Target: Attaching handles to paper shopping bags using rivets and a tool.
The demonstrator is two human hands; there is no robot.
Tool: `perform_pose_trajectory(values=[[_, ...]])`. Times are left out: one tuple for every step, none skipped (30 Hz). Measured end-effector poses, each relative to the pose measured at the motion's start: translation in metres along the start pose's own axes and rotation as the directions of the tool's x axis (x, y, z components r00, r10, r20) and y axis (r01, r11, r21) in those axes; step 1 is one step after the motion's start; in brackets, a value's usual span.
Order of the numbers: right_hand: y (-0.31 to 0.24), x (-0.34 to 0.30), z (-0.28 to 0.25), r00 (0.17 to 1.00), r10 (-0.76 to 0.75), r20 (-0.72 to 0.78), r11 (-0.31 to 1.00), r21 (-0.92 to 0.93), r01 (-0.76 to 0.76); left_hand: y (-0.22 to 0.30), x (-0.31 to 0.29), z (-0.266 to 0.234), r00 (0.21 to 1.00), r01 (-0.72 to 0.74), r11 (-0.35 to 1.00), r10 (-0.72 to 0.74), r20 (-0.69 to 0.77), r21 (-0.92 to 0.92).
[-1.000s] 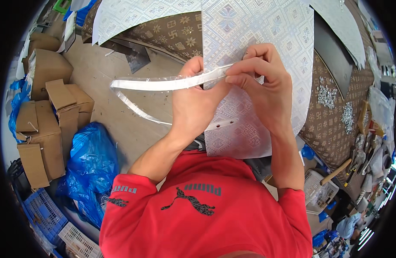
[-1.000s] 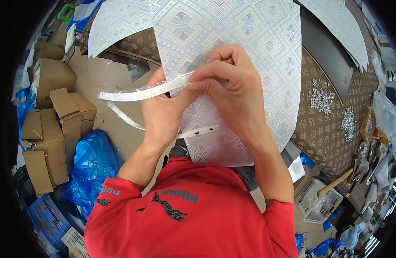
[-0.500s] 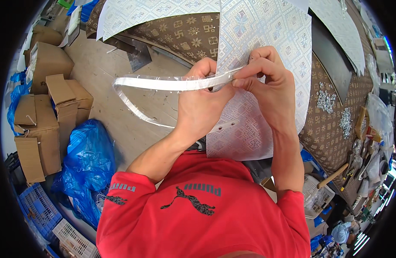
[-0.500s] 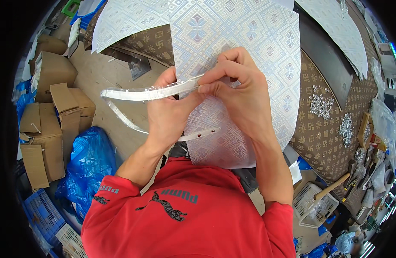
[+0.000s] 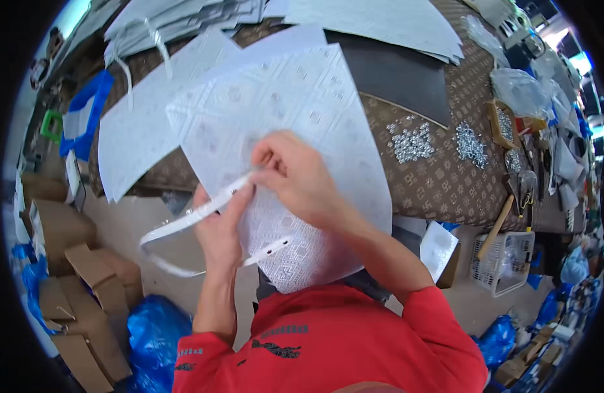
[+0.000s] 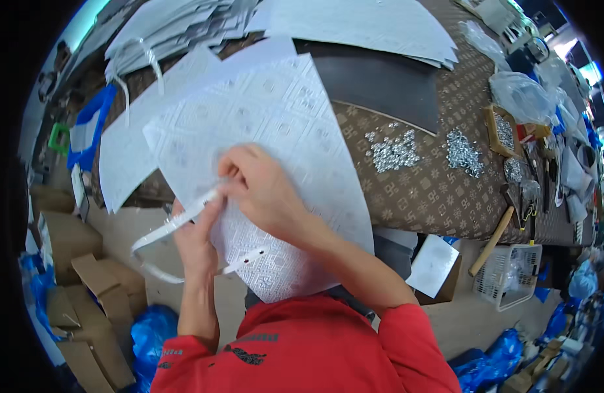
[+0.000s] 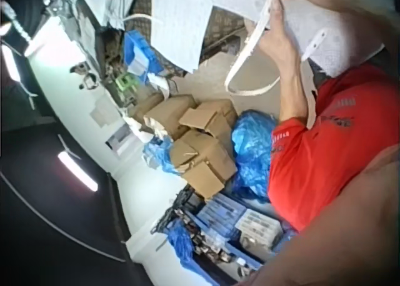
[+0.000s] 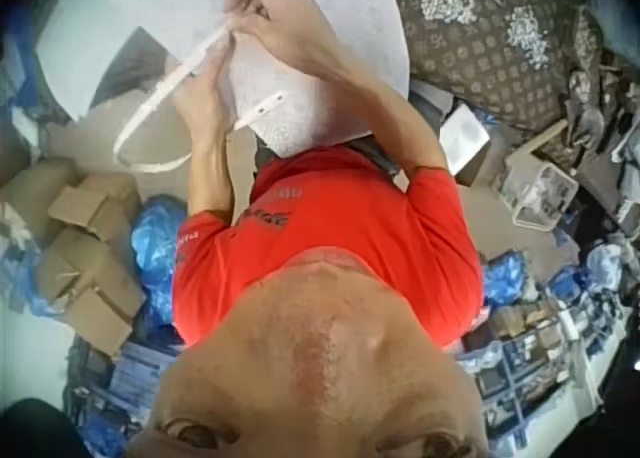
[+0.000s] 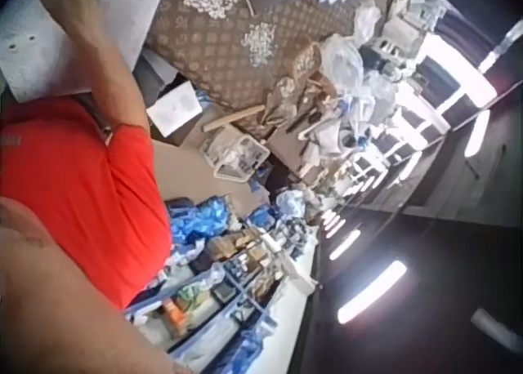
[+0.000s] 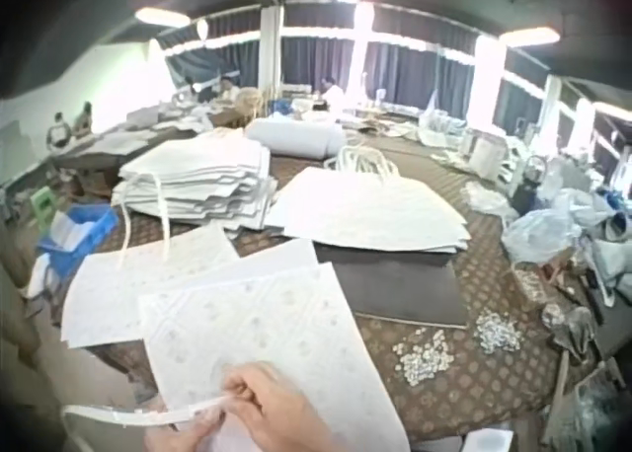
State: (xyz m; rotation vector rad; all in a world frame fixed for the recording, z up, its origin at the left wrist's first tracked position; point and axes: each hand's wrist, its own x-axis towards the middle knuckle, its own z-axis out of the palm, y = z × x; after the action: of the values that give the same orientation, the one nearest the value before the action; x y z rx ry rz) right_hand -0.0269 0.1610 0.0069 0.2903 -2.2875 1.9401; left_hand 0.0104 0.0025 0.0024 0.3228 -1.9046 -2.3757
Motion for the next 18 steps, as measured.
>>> perform_pose_trajectory(values=[[-0.001, 0.002, -0.002, 0.998, -0.058, -0.016, 0.998, 0.014, 0.059, 0.002, 0.002, 0.000, 0.999, -0.025, 0.998, 0.023, 0.034, 0.065], [-0.001, 0.004, -0.004, 0.998, -0.067, -0.021, 0.998, -0.013, 0.066, 0.004, 0.004, 0.000, 0.997, -0.052, 0.991, 0.044, 0.068, 0.126], [-0.001, 0.005, -0.005, 0.997, -0.072, -0.021, 0.997, -0.038, 0.071, 0.005, 0.006, 0.000, 0.997, -0.038, 0.975, 0.024, 0.069, 0.219], [-0.001, 0.005, -0.007, 0.997, -0.080, -0.002, 0.995, -0.053, 0.080, 0.006, 0.007, 0.000, 0.991, -0.094, 0.977, 0.074, 0.110, 0.191], [-0.001, 0.005, -0.009, 0.996, -0.083, -0.032, 0.995, -0.056, 0.081, 0.007, 0.008, 0.001, 0.990, -0.091, 0.982, 0.072, 0.118, 0.165], [-0.001, 0.004, -0.010, 0.996, -0.079, -0.043, 0.992, -0.104, 0.074, 0.008, 0.008, 0.001, 0.990, -0.085, 0.986, 0.068, 0.123, 0.140], [-0.001, 0.004, -0.013, 0.996, -0.076, -0.055, 0.986, -0.152, 0.067, 0.010, 0.010, 0.002, 0.992, -0.063, 0.990, 0.048, 0.120, 0.127], [-0.002, 0.006, -0.014, 0.992, -0.083, -0.099, 0.976, -0.210, 0.061, 0.012, 0.014, 0.002, 0.988, -0.088, 0.988, 0.071, 0.135, 0.126], [-0.004, 0.007, -0.018, 0.995, -0.066, -0.068, 0.981, -0.188, 0.053, 0.016, 0.016, 0.002, 0.987, -0.064, 0.989, 0.043, 0.154, 0.136], [-0.006, 0.009, -0.021, 0.988, -0.123, -0.092, 0.977, -0.188, 0.104, 0.021, 0.021, 0.002, 0.985, -0.041, 0.988, 0.016, 0.173, 0.147], [-0.009, 0.011, -0.025, 0.976, -0.179, -0.121, 0.970, -0.189, 0.154, 0.030, 0.027, 0.005, 0.979, -0.006, 0.985, -0.030, 0.200, 0.174], [-0.013, 0.014, -0.033, 0.979, -0.166, -0.122, 0.968, -0.212, 0.137, 0.042, 0.037, 0.009, 0.978, -0.028, 0.984, -0.009, 0.208, 0.173], [-0.015, 0.017, -0.043, 0.955, -0.238, -0.179, 0.960, -0.192, 0.203, 0.059, 0.048, 0.015, 0.981, -0.092, 0.953, 0.039, 0.188, 0.288], [-0.016, 0.017, -0.061, 0.939, -0.272, -0.211, 0.955, -0.182, 0.236, 0.079, 0.063, 0.023, 0.973, -0.184, 0.907, 0.113, 0.202, 0.378], [-0.016, 0.012, -0.082, 0.924, -0.291, -0.248, 0.952, -0.175, 0.253, 0.112, 0.092, 0.036, 0.992, -0.092, 0.754, 0.015, 0.122, 0.650], [-0.014, 0.001, -0.104, 0.913, -0.284, -0.292, 0.954, -0.184, 0.237, 0.136, 0.122, 0.059, 0.993, -0.094, 0.607, 0.000, 0.118, 0.789], [-0.010, -0.013, -0.129, 0.887, -0.290, -0.359, 0.951, -0.210, 0.226, 0.159, 0.156, 0.090, 0.976, -0.181, 0.519, -0.006, 0.216, 0.835], [-0.007, -0.025, -0.154, 0.857, -0.296, -0.422, 0.946, -0.251, 0.204, 0.178, 0.191, 0.125, 0.942, -0.275, 0.503, -0.029, 0.334, 0.819]])
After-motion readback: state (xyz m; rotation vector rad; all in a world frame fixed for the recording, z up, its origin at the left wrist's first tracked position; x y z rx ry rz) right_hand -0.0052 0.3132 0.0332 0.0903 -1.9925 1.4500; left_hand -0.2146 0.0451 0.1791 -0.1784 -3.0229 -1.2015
